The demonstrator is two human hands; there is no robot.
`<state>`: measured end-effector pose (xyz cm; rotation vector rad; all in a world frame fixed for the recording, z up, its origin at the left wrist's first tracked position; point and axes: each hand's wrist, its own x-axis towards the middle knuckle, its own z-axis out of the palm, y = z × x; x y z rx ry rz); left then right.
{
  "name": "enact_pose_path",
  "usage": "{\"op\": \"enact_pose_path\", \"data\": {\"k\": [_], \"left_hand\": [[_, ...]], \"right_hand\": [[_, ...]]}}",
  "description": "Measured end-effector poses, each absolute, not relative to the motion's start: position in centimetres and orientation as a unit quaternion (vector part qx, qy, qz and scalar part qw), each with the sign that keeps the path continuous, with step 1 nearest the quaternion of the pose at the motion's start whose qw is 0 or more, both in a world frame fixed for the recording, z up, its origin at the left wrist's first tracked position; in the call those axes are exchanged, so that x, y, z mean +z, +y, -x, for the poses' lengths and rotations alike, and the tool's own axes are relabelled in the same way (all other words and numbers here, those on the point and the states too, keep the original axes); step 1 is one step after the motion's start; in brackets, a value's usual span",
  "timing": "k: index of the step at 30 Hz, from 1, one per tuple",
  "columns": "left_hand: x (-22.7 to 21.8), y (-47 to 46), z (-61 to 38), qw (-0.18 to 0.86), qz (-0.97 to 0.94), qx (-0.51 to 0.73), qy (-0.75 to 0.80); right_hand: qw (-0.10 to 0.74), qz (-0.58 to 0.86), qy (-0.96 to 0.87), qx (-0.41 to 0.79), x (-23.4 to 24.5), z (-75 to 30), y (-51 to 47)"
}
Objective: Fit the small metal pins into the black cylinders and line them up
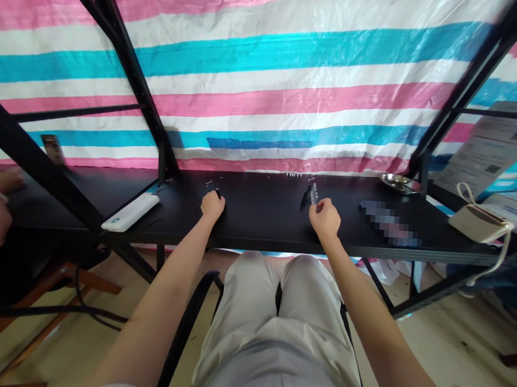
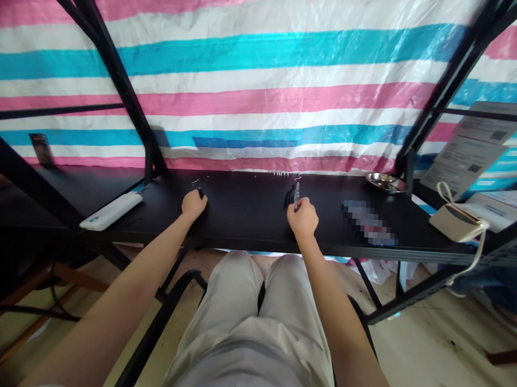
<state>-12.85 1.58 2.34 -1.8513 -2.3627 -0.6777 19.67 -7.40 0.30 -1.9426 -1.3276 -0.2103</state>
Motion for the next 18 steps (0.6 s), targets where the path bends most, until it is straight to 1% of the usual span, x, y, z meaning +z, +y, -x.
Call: {"op": "enact_pose_path", "data": {"k": [3, 11, 18], "left_hand": [[2.2, 1.7, 13.1, 0.032, 0.607, -0.221, -0.763], [2.1, 2.5, 13.3, 0.013, 0.631, -0.211, -0.746], [2.2, 3.0, 11.4, -0.025, 0.633, -0.221, -0.741]], "right_hand": [[0.367, 0.775, -0.508, -0.081, 0.2, -19.9, -7.2], [0.278, 0.806, -0.522, -0.036, -0.2, -20.2, -6.8], [0.249, 0.802, -0.542, -0.031, -0.6, -20.7, -6.3]]}}
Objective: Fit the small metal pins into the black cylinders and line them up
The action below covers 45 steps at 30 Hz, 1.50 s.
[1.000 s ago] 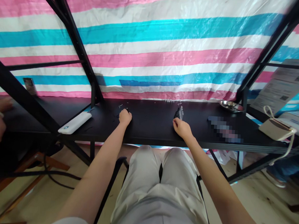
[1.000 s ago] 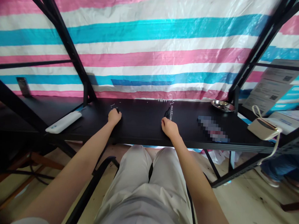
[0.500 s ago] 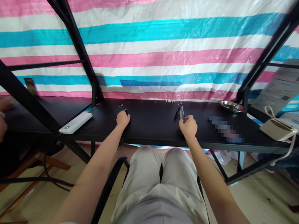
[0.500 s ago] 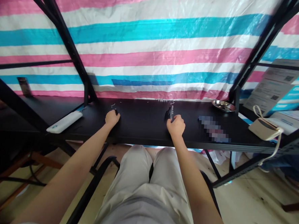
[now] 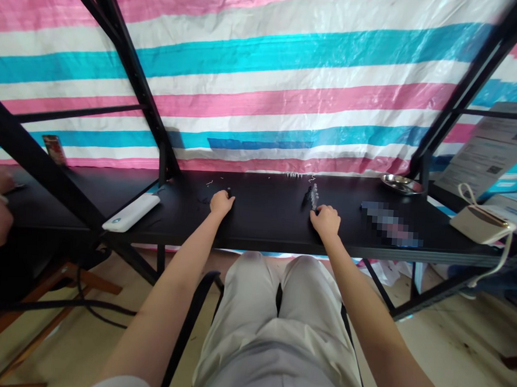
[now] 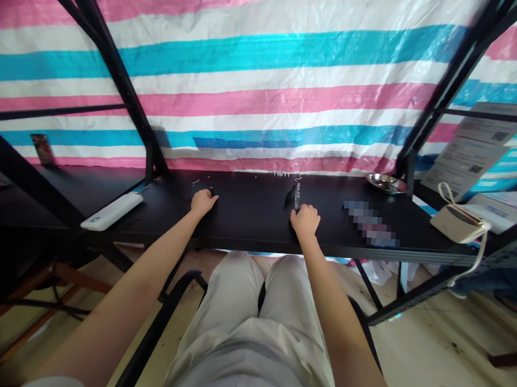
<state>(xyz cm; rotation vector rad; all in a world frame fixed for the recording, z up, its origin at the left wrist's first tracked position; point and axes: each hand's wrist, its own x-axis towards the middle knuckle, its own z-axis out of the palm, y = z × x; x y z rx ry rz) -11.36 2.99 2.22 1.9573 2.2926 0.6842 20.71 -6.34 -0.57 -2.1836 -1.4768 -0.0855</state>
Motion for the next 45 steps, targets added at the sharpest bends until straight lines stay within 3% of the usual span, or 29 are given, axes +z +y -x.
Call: {"op": "enact_pose_path", "data": {"k": [20, 26, 32, 45], "left_hand": [[2.0, 3.2, 10.6, 0.063, -0.627, 0.233, 0.74], [2.7, 0.9, 10.3, -0.007, -0.594, 0.308, 0.743], [3.8, -1.9, 8.3, -0.077, -0.641, 0.395, 0.654], [2.5, -3.6, 0.3, -0.054, -0.826, 0.376, 0.416]], "right_hand": [[0.231, 0.807, -0.544, -0.013, -0.4, -21.0, -5.6], [0.231, 0.806, -0.545, -0.012, -0.2, -20.9, -5.6], [0.23, 0.81, -0.54, -0.01, -0.2, -20.8, -5.4], [0.237, 0.815, -0.529, 0.018, 0.0, -21.2, -4.8]]}}
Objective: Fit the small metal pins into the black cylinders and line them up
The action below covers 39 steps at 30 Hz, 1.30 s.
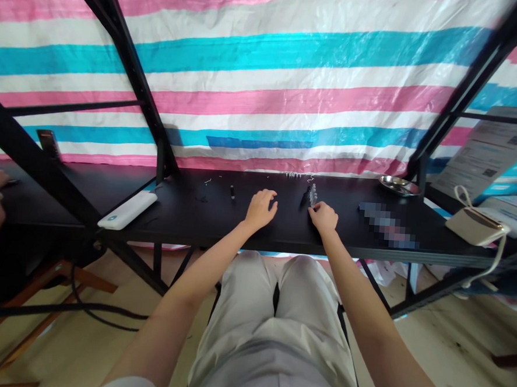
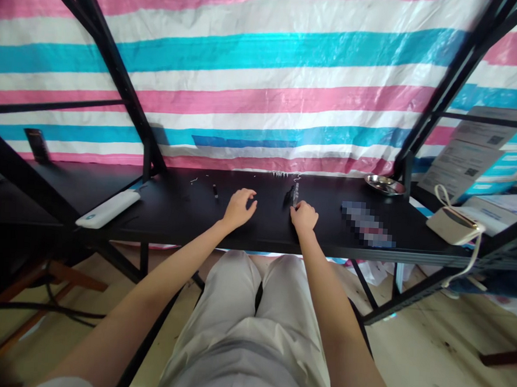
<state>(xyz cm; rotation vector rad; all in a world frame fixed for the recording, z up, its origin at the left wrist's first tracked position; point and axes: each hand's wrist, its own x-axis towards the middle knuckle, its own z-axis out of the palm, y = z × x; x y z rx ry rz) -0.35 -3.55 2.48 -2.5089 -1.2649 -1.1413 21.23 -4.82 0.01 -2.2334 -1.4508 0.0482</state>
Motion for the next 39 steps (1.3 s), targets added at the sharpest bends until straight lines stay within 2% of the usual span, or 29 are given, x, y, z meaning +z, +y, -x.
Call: {"op": "enact_pose_path", "data": {"k": [9, 18, 33, 39], "left_hand": [[0.9, -3.0, -6.4, 0.068, 0.889, -0.252, -0.376], [0.5, -1.1, -8.0, 0.061, 0.884, -0.223, -0.406], [0.9, -1.4, -6.9, 0.062, 0.845, -0.324, -0.42], [1.3, -1.2, -2.3, 0.029, 0.811, -0.406, -0.419]], "right_hand": [[0.243, 0.807, -0.538, 0.016, 0.1, -21.3, -5.2], [0.243, 0.804, -0.542, 0.01, 0.2, -21.2, -5.4], [0.245, 0.799, -0.549, -0.007, -0.1, -21.0, -5.5], [0.312, 0.677, -0.665, -0.04, 0.2, -19.9, -6.3]]}}
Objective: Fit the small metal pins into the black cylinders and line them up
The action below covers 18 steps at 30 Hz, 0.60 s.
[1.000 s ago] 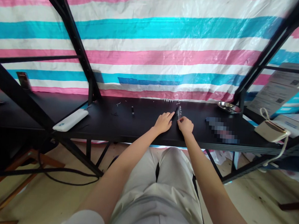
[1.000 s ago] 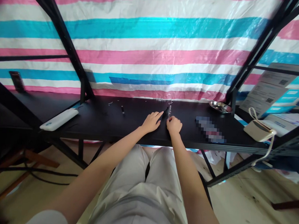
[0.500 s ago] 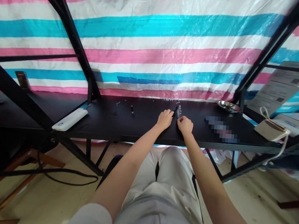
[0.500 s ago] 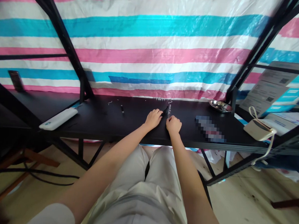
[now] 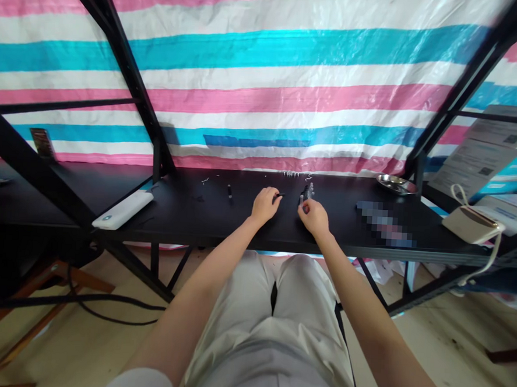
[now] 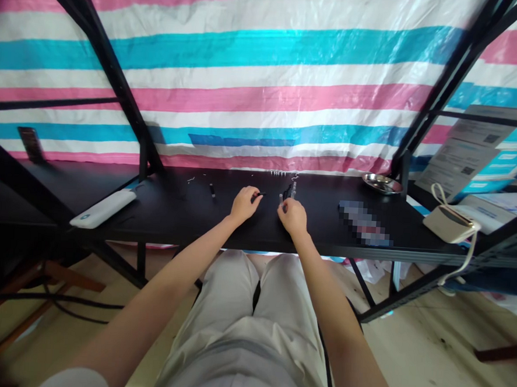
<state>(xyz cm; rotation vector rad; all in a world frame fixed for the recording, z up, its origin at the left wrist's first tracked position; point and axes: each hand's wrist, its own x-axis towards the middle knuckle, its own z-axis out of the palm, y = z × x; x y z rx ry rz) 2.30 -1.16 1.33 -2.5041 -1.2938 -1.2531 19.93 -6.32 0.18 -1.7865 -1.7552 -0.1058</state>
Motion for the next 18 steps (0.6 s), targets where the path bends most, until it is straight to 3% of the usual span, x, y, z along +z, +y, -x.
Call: {"op": "enact_pose_path", "data": {"k": [4, 10, 18], "left_hand": [[1.2, -1.2, -0.6, -0.007, 0.756, -0.466, -0.461], [0.9, -0.8, 0.1, -0.073, 0.669, -0.549, -0.496], [0.5, -0.3, 0.2, -0.11, 0.659, -0.596, -0.445]], "right_hand": [[0.328, 0.609, -0.72, -0.046, 1.3, -18.2, -5.9], [0.356, 0.638, -0.682, -0.017, 1.8, -16.4, -3.1], [0.272, 0.627, -0.728, -0.062, -0.2, -16.2, -2.4]]}}
